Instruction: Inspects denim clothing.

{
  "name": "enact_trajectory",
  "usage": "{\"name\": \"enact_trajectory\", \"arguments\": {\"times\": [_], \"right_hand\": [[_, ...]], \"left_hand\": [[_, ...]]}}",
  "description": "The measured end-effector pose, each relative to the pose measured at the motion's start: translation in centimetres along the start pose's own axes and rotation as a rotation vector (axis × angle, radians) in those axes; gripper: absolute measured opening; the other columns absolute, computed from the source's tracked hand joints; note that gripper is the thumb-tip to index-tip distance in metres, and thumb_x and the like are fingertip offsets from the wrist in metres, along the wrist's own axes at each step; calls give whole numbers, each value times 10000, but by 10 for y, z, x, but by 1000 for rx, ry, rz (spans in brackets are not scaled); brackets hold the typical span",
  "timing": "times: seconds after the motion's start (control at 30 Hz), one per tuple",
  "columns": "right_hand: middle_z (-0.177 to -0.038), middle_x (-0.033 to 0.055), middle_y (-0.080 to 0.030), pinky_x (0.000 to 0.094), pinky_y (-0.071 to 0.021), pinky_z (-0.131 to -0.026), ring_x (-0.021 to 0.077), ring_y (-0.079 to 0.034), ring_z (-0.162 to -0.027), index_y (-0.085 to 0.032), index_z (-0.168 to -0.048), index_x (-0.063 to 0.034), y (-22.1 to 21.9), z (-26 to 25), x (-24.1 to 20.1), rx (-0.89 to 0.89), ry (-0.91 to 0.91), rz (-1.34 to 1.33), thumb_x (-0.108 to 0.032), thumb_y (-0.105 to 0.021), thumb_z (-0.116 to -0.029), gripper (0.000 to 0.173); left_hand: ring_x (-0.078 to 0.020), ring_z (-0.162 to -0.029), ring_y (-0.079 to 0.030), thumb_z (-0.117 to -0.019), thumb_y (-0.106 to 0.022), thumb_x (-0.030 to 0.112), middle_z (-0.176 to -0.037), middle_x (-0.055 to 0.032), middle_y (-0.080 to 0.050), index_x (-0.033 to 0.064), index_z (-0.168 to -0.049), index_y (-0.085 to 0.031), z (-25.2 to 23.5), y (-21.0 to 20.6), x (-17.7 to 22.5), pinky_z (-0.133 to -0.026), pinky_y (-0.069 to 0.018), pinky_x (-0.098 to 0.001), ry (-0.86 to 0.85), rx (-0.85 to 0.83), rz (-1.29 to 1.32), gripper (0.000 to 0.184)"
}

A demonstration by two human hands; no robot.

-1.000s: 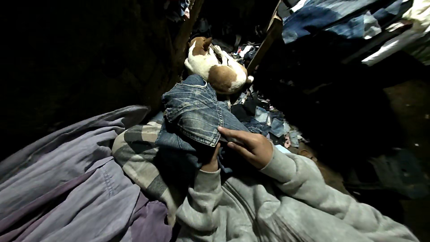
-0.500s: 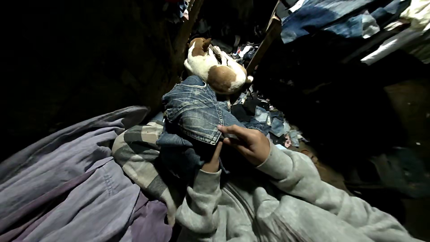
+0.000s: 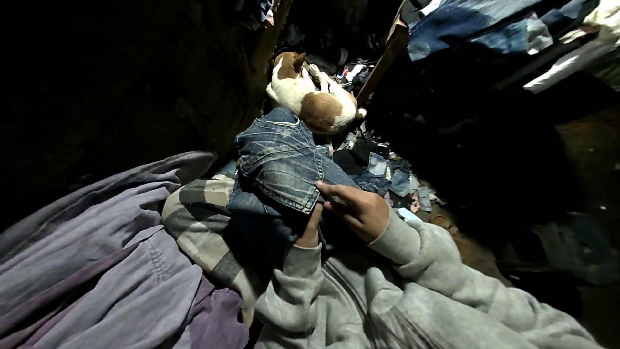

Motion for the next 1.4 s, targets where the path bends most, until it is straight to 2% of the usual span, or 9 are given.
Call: {"name": "enact_trajectory", "arguments": {"times": [0.13, 0.27, 0.5, 0.6, 0.8, 1.03, 1.13, 1.27, 1.4], "right_hand": [[-863, 112, -725, 403, -548, -615, 208, -655, -668, -708, -1224, -50, -6, -8, 4, -16, -58, -115, -345, -524, -1044, 391], [-724, 64, -626, 382, -497, -557, 174, -558, -579, -659, -1297, -65, -6, -4, 10, -69, -69, -147, -423, -487, -1052, 467], [-917, 104, -736, 395, -548, -644, 179, -642, -682, -668, -1335, -81, -4, 1, 11, -69, -37, -164, -375, -473, -1068, 443], [-939, 104, -751, 380, -569, -707, 168, -692, -755, -696, -1271, -58, -6, -7, 10, -62, -55, -211, -350, -471, -1072, 418], [-838, 59, -717, 272, -519, -662, 63, -609, -677, -687, -1253, -25, -3, -11, 12, -131, -75, -337, -334, -481, -1069, 414], [-1070, 138, -752, 466, -596, -701, 269, -737, -832, -672, -1315, -84, 5, -6, 0, -93, 59, -90, -352, -529, -1046, 406], [-1005, 154, -748, 484, -585, -621, 303, -727, -750, -648, -1376, -144, 7, 3, 1, -62, 73, 1, -370, -534, -1039, 421], [-864, 147, -718, 448, -555, -543, 283, -675, -633, -673, -1368, -193, 8, 8, 1, 5, 58, 77, -353, -545, -1026, 399], [-876, 142, -728, 442, -569, -573, 281, -695, -667, -707, -1316, -160, 1, 5, 1, 24, 10, 64, -330, -535, -1032, 373]], "left_hand": [[-23, -858, -706, -862, -606, -140, -855, -5, -747, -58, -964, -677, -4, -2, -6, -850, -578, -199, -25, -72, 70, 149], [24, -776, -685, -850, -536, -195, -772, 54, -719, -21, -909, -624, 0, 1, -6, -780, -572, -161, 57, 10, 45, 205], [26, -769, -676, -840, -519, -201, -768, 46, -710, -28, -921, -607, 1, 2, -1, -772, -569, -160, 54, 22, 39, 211], [-13, -818, -701, -856, -540, -186, -815, 15, -735, -48, -957, -639, -2, 0, -1, -811, -583, -188, 9, -12, 106, 198], [42, -837, -635, -883, -571, -168, -870, -9, -681, -145, -1060, -566, -1, -3, 8, -818, -527, -134, 94, -3, -129, 178], [34, -800, -660, -800, -625, -183, -811, 14, -692, -114, -1009, -562, -10, 2, 11, -774, -551, -143, 33, -45, -116, 229], [21, -842, -651, -768, -625, -226, -862, 1, -670, -135, -1102, -509, -8, 7, 13, -800, -547, -150, 27, 15, -79, 365], [16, -838, -664, -762, -630, -225, -852, 12, -689, -104, -1076, -540, -6, 7, 6, -794, -557, -161, 39, 32, -23, 349], [12, -830, -629, -844, -578, -205, -863, -23, -657, -138, -1084, -539, -3, 0, 2, -799, -530, -150, 95, 32, -22, 251]]}}
Point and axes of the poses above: each hand's wrist, its own z-axis away from the middle knuckle, its own y-axis out of the back of the hand, x = y × z, the point moved 10 cm from there along -z, towards the middle knuckle
